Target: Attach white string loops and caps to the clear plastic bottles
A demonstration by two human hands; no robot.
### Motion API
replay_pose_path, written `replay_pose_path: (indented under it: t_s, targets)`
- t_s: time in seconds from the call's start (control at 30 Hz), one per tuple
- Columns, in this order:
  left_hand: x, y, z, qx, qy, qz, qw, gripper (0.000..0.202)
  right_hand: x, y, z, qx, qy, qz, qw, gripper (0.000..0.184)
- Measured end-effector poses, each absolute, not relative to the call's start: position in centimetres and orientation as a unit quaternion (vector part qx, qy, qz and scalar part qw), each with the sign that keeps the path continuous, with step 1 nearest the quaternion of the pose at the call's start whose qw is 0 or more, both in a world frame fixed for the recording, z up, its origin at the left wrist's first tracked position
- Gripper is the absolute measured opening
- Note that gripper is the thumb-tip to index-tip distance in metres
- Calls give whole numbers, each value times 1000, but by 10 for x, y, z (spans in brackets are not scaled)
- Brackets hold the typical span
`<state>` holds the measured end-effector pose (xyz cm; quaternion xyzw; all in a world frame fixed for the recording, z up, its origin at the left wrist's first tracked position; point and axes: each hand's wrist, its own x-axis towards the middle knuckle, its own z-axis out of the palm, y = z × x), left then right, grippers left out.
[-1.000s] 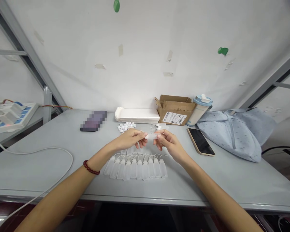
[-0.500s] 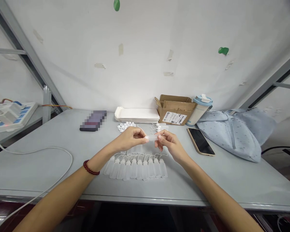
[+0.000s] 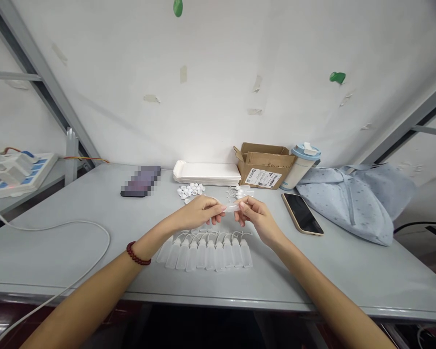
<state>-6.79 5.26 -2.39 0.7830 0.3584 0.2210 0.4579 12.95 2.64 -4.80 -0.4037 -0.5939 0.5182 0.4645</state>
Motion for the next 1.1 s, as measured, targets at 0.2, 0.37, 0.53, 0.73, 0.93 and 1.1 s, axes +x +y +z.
replay_pose_path:
  t_s: [0.2,0.37,0.53,0.73,0.93,1.1]
  targets:
    - [-69,50,-22,783,353,260,442,35,129,26,-50,-403,-613,506,455,33]
    - [-68,48,-22,808,369,268,372,33,131,28,-49,-411,-613,496,458,32]
    - [-66,48,-25,844,352,289,282,36,130,28,-50,-417,-608,483,472,30]
    - [-66,55,-29,823,380,295,301,25,128,31,-52,-443,-591,454,498,28]
    - [-79,69,-28,788,453,305,284,25,138,35,-49,-506,-612,360,491,27]
    - [-91,79,-26,769,498,308,257,25,147,39,-47,-561,-665,234,434,17]
